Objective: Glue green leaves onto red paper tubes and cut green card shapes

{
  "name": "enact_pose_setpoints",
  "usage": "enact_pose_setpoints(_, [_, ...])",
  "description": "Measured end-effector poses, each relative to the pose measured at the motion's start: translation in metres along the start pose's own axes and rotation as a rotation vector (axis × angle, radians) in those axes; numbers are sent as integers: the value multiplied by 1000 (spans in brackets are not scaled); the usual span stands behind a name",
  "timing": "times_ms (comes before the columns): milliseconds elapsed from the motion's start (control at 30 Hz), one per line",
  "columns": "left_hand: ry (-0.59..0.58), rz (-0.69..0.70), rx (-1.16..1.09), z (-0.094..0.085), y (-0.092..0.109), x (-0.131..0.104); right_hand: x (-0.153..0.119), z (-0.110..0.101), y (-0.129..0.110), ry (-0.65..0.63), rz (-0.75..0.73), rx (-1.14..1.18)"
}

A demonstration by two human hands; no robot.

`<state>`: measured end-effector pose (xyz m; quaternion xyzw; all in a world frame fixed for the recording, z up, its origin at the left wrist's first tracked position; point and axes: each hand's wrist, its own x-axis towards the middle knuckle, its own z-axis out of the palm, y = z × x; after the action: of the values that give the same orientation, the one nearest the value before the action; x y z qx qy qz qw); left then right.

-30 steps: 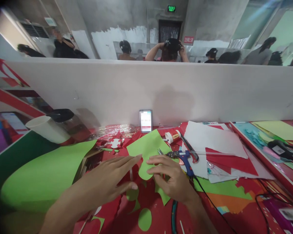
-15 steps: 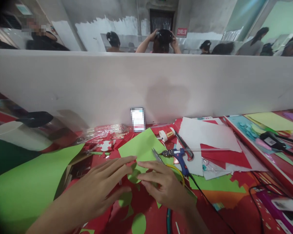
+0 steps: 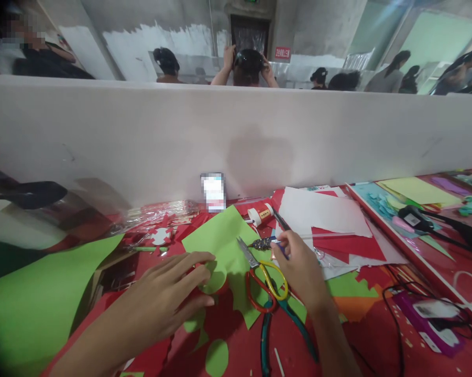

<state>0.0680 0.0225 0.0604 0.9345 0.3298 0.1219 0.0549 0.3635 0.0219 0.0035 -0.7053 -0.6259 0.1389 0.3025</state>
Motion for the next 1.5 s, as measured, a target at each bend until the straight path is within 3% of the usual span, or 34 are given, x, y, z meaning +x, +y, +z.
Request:
enact_pose_setpoints(67, [-3,1,-2,1,-1,0,4,0,16,-74,106,-238])
enact_pose_setpoints(167, [-4,1,-8,2,-3,0,4,6,26,-128,153,-404])
enact_pose_setpoints(467, [31,19,-15,2,-7,-2,2,8,20,-182,146,-474])
enact_pose_setpoints(800, [63,23,-22,0,-7,-3,-1,-6,25,-32,111,-108])
enact_pose_setpoints(1000, [98,-42,-132,-6,-6,-4,-5,-5,23,-107,59,717])
enact_pose_setpoints(1100, [89,-67,-144,-6,-8,-4,-8,-5,23,-164,-14,955])
enact_pose_setpoints(1200, [79,-89,-149,-6,-9,-3,-6,-9,23,-206,-30,1001])
enact_pose_setpoints(1333, [71,-132,-173,-7,-9,-3,3,-20,17,-298,4,860])
enact_pose_setpoints(1500, [115,-287,-270,-13,-8,-3,19,-26,6,-295,19,749])
